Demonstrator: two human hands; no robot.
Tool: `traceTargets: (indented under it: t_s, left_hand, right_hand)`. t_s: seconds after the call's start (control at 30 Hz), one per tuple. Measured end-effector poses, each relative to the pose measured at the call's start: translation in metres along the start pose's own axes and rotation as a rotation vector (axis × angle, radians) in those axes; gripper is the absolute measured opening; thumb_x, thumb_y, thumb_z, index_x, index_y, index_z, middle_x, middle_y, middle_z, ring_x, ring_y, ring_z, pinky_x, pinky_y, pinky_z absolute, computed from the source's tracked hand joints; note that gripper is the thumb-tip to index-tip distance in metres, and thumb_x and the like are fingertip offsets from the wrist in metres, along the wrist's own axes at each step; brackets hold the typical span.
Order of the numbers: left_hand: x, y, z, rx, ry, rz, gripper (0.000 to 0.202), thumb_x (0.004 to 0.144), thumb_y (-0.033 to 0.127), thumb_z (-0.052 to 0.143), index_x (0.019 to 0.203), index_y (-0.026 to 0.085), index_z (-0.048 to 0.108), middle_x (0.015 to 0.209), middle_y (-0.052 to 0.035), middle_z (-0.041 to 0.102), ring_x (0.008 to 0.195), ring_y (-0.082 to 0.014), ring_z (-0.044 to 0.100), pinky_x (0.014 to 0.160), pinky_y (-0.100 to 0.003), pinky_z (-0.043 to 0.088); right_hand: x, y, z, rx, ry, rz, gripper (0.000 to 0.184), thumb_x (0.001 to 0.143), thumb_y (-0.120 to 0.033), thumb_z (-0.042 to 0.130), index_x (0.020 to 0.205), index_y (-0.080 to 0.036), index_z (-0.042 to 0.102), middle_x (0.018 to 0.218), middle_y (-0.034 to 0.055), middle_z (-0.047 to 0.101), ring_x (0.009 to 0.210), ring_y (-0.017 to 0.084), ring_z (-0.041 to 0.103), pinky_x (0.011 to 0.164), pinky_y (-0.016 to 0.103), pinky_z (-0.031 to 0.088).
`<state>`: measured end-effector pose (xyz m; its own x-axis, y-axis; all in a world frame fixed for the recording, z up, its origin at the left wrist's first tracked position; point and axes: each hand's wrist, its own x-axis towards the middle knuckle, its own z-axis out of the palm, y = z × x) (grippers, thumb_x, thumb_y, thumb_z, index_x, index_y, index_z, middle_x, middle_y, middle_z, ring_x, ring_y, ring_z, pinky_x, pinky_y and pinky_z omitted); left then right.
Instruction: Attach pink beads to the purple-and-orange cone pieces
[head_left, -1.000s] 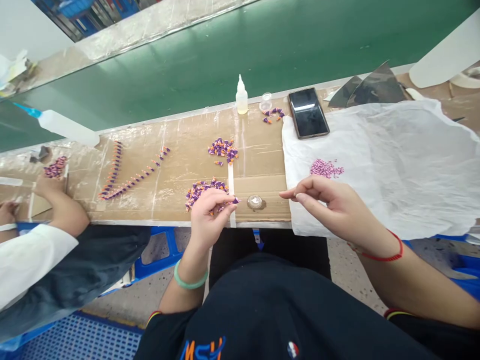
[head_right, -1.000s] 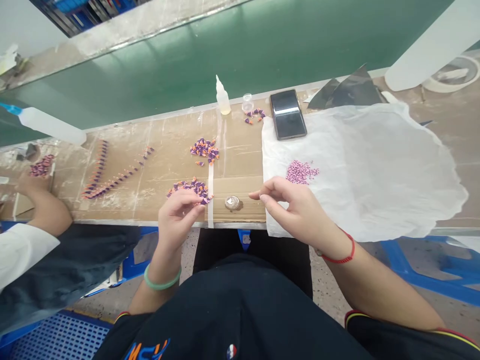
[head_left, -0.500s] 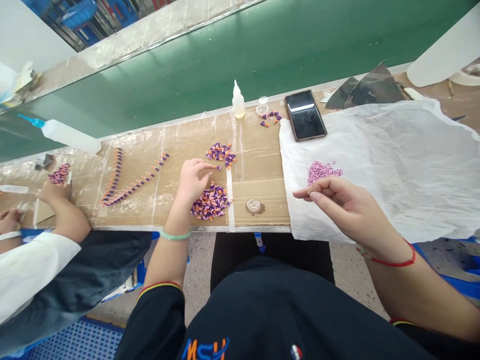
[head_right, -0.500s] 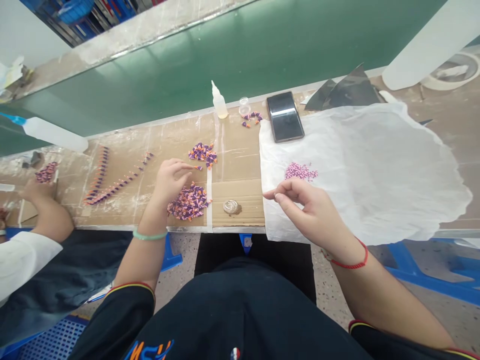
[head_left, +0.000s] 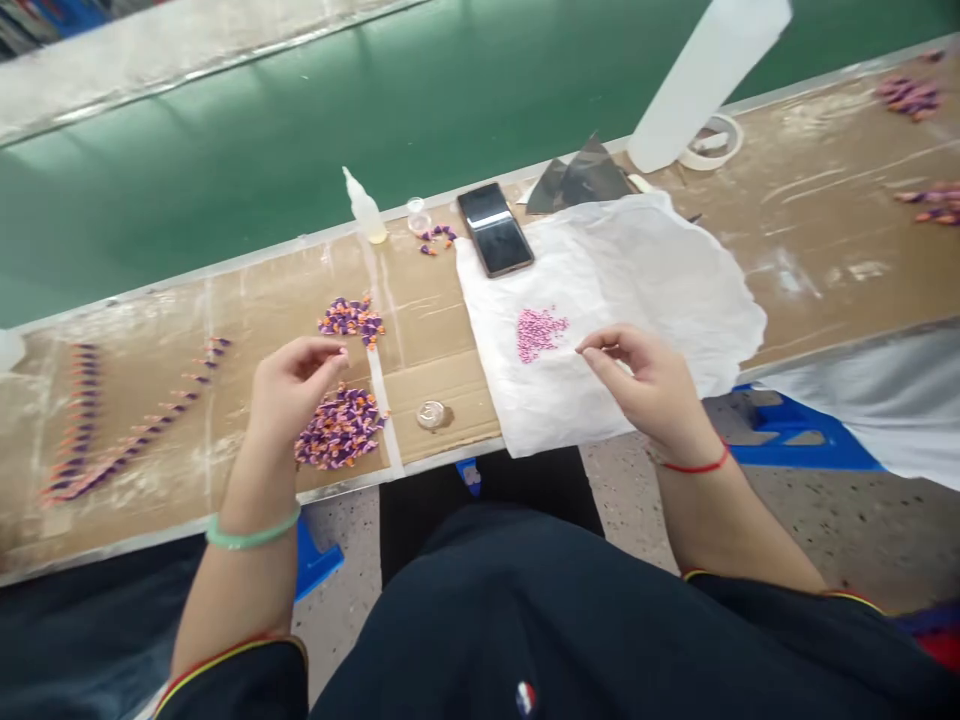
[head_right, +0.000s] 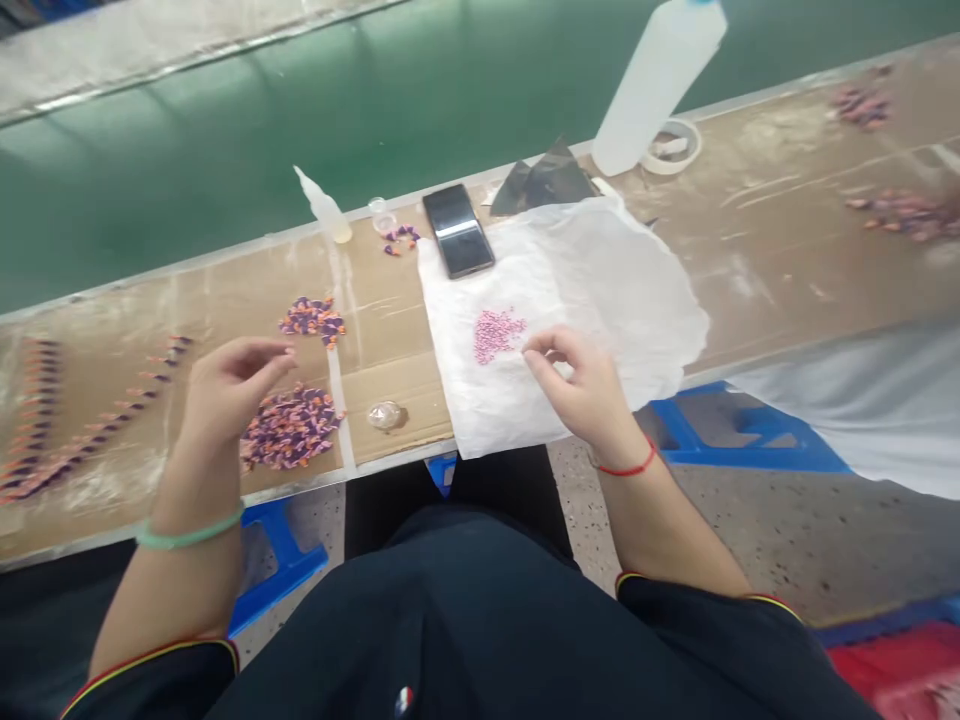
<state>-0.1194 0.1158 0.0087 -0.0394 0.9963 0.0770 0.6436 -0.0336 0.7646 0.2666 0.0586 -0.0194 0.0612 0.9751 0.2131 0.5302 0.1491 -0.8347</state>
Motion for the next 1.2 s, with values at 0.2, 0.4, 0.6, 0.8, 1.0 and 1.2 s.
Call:
traceTargets:
  t_s: [0.2,0.4,0.6,0.8,1.0,1.2]
  left_hand:
    - [-0.050,0.034,0.012,-0.364,-0.104,-0.060,0.014,0.071,0.029,0.081,0.078,0.019,0.073,0.065,-0.0013,0.067,0.055,-0.0127,0.059,0.051,-0.022,0.047]
    - [-0.079,0.048,0.047,-0.571,-0.265,-0.033,0.014,0.072,0.029,0.084,0.073,0.019,0.074,0.064,-0.0028,0.069,0.054,-0.0130,0.060,0.050,-0.022,0.048]
    - [-0.092,0.044,0.058,-0.650,-0.315,-0.101,0.018,0.076,0.035,0.084,0.075,0.020,0.075,0.067,-0.0026,0.070,0.057,-0.0134,0.062,0.055,-0.023,0.051]
    - [-0.095,0.044,0.057,-0.625,-0.337,-0.152,0.029,0.076,0.047,0.082,0.075,0.019,0.074,0.062,-0.0034,0.068,0.054,-0.0141,0.059,0.051,-0.025,0.048]
    - [-0.098,0.054,0.063,-0.636,-0.417,-0.140,0.028,0.082,0.044,0.075,0.074,0.018,0.073,0.058,-0.0022,0.064,0.052,-0.0127,0.055,0.050,-0.023,0.044]
    - [-0.090,0.075,0.077,-0.571,-0.430,-0.072,0.022,0.084,0.036,0.070,0.072,0.017,0.069,0.063,-0.0040,0.067,0.058,-0.0149,0.059,0.056,-0.025,0.048]
  right_hand:
    - [0.003,0.030,0.016,-0.284,-0.104,-0.183,0.009,0.087,-0.021,0.057,0.080,-0.023,0.062,0.085,0.0074,0.067,0.085,0.027,0.061,0.081,0.045,0.048]
    - [0.011,0.032,0.035,-0.363,-0.128,-0.234,0.006,0.084,-0.016,0.058,0.082,-0.021,0.061,0.088,0.0086,0.068,0.086,0.028,0.056,0.082,0.045,0.045]
    - [0.017,0.029,0.040,-0.369,-0.116,-0.217,0.009,0.084,-0.016,0.060,0.077,-0.022,0.057,0.085,0.0072,0.067,0.081,0.026,0.054,0.082,0.046,0.044]
    - [0.019,0.030,0.047,-0.429,-0.095,-0.247,0.016,0.085,-0.013,0.057,0.073,-0.022,0.054,0.080,0.0088,0.065,0.080,0.027,0.050,0.076,0.045,0.043]
    - [0.015,0.031,0.052,-0.528,-0.109,-0.263,0.015,0.087,-0.011,0.051,0.077,-0.022,0.050,0.084,0.0130,0.060,0.084,0.030,0.046,0.073,0.046,0.039]
    - [0.006,0.004,0.041,-0.353,-0.153,-0.352,0.017,0.091,-0.011,0.047,0.081,-0.024,0.044,0.082,0.0067,0.057,0.081,0.026,0.050,0.078,0.045,0.041]
